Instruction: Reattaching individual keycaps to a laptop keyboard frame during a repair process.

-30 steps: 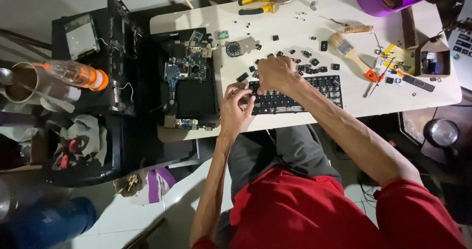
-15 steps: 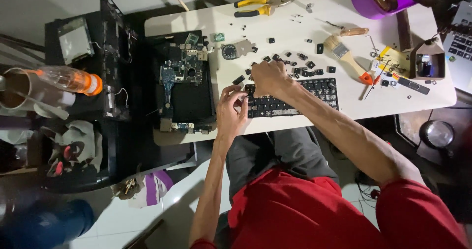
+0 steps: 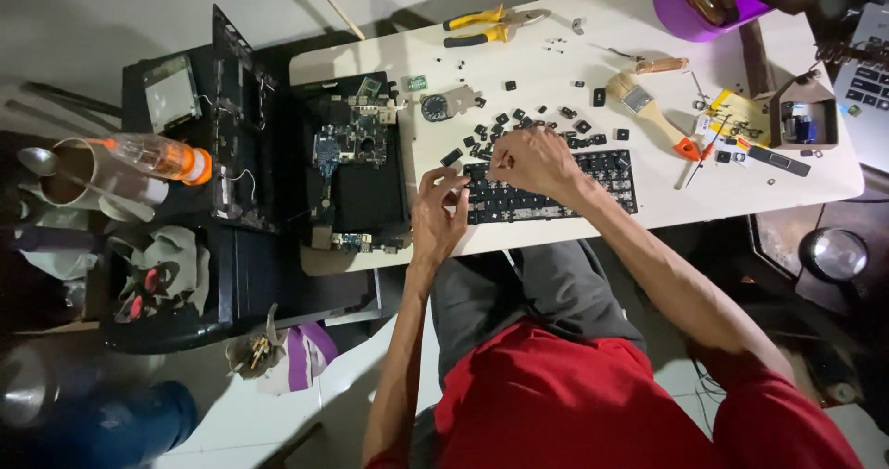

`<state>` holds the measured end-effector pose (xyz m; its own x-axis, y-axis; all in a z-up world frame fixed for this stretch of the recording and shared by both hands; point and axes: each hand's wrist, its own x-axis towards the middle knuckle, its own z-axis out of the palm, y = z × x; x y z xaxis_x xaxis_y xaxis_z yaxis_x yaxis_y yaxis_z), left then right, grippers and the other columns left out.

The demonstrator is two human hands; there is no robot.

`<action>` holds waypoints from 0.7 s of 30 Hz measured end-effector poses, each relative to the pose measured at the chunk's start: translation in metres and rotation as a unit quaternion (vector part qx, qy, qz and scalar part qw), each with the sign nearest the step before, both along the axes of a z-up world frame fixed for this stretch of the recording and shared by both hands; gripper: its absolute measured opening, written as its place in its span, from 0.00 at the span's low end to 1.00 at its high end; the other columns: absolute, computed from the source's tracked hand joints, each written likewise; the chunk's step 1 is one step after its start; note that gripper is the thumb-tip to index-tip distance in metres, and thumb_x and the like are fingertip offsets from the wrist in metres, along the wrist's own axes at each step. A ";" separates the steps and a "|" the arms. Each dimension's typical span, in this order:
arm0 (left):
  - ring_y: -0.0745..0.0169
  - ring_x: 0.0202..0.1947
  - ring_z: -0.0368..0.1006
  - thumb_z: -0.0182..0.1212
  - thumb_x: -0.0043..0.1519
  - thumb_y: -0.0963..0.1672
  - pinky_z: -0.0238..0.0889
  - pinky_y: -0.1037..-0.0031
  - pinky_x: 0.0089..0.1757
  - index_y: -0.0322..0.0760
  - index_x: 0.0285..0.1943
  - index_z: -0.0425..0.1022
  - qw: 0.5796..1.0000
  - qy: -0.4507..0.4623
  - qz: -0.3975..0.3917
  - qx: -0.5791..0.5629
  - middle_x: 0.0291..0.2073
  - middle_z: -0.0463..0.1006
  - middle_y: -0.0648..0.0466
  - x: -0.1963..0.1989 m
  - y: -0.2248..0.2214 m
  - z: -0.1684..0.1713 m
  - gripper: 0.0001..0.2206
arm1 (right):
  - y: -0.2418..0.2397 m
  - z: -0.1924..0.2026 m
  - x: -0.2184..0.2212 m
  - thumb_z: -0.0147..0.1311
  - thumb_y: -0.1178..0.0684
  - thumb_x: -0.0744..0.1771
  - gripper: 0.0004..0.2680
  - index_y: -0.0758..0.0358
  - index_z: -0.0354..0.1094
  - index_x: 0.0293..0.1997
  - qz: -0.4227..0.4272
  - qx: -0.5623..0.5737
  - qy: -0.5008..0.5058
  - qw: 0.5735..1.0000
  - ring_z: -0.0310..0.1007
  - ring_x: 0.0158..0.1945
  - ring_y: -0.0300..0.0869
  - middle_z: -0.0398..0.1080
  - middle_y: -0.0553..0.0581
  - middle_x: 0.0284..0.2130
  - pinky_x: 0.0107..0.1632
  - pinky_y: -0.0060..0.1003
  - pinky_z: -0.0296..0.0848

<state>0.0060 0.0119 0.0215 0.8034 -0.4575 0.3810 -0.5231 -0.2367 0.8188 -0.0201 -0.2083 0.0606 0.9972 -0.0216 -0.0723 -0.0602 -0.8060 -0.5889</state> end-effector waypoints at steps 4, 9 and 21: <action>0.41 0.28 0.80 0.61 0.62 0.37 0.77 0.61 0.30 0.30 0.48 0.81 1.000 -0.018 0.001 0.017 0.47 0.74 0.39 -0.002 -0.001 0.003 0.08 | 0.012 0.002 -0.003 0.66 0.44 0.65 0.10 0.59 0.78 0.39 0.015 -0.009 -0.010 1.000 0.80 0.40 0.58 0.79 0.59 0.34 0.50 0.56 0.76; 0.40 0.27 0.80 0.61 0.63 0.39 0.76 0.59 0.29 0.29 0.46 0.81 0.999 -0.026 0.010 0.025 0.47 0.74 0.39 0.001 -0.002 -0.008 0.07 | 0.015 -0.003 0.002 0.64 0.47 0.65 0.08 0.59 0.77 0.38 0.010 -0.013 -0.015 1.000 0.79 0.36 0.60 0.77 0.58 0.28 0.45 0.57 0.76; 0.38 0.30 0.80 0.64 0.59 0.40 0.78 0.63 0.31 0.34 0.41 0.83 0.999 0.023 0.013 0.030 0.46 0.75 0.40 -0.007 -0.003 0.021 0.05 | 0.026 -0.032 0.033 0.55 0.46 0.60 0.08 0.57 0.78 0.27 -0.032 -0.126 0.086 0.988 0.79 0.37 0.62 0.78 0.64 0.29 0.48 0.52 0.71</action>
<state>-0.0015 0.0089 0.0421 0.8310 -0.4574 0.3166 -0.4790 -0.2990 0.8253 0.0133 -0.1822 0.0288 0.9668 -0.1221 -0.2247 -0.1966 -0.9168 -0.3475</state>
